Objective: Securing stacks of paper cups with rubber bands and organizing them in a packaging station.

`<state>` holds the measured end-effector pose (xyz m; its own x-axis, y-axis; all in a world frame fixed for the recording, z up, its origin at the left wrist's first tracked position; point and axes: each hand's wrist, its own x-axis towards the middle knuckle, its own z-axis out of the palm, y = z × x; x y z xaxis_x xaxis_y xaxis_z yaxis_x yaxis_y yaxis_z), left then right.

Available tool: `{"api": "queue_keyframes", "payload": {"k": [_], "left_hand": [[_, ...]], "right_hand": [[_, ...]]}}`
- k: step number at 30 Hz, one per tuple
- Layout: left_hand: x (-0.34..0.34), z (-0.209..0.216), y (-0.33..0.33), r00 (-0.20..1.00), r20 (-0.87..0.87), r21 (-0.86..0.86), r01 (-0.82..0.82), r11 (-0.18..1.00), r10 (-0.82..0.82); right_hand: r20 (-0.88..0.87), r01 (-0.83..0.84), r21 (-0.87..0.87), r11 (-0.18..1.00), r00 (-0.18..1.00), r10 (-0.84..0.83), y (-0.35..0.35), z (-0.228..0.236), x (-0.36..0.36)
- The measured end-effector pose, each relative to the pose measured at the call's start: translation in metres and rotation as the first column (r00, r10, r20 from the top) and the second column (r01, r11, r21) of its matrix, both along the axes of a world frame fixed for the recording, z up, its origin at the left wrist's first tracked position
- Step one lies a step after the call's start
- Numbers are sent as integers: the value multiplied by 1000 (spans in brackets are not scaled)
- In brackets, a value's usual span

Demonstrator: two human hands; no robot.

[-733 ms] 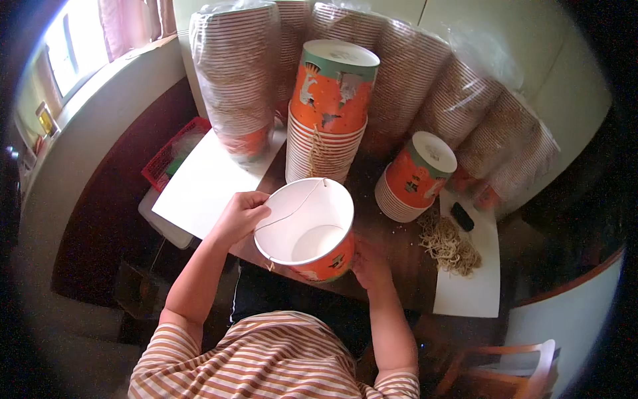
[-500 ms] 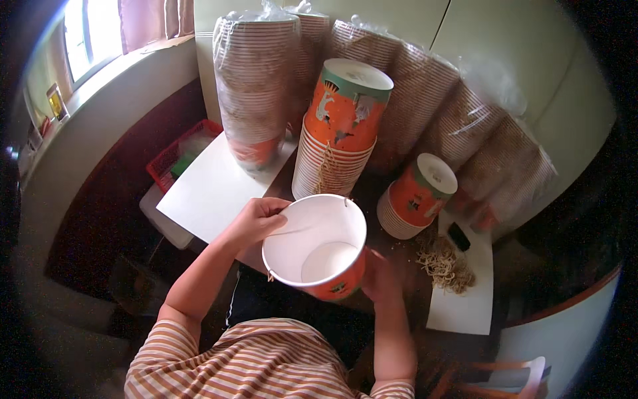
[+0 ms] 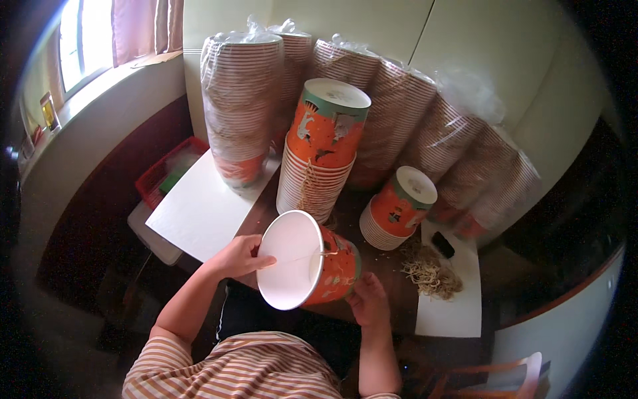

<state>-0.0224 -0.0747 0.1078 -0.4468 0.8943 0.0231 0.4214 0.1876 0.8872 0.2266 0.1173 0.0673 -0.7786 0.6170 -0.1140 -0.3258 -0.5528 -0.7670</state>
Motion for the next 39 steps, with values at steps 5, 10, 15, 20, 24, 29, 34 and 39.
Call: {"api": "queue_keyframes", "payload": {"k": [5,10,15,20,24,29,34,39], "left_hand": [[11,-22,-6,957,62,155,-289,945,282],[17,-8,-9,971,-109,213,-188,959,214],[11,4,6,970,-241,491,152,858,-33],[17,-9,18,949,-275,466,273,842,-155],[32,-19,11,950,-311,467,131,874,24],[42,-9,13,954,-287,605,107,789,90],[33,-1,14,984,-161,611,40,791,75],[34,0,12,995,-104,599,63,798,0]], "right_hand": [[-96,100,59,993,991,-94,-4,-14,4],[-95,345,227,911,938,-332,-16,-17,-8],[-78,402,540,739,899,-432,-26,-7,-12],[-216,482,683,548,851,-479,-28,3,-14],[-240,526,647,552,828,-508,-22,-6,-12],[-254,572,509,643,814,-522,-22,-24,-17],[-231,516,456,725,856,-463,-28,-27,-20],[-138,407,294,865,913,-383,-30,-28,-20]]}}
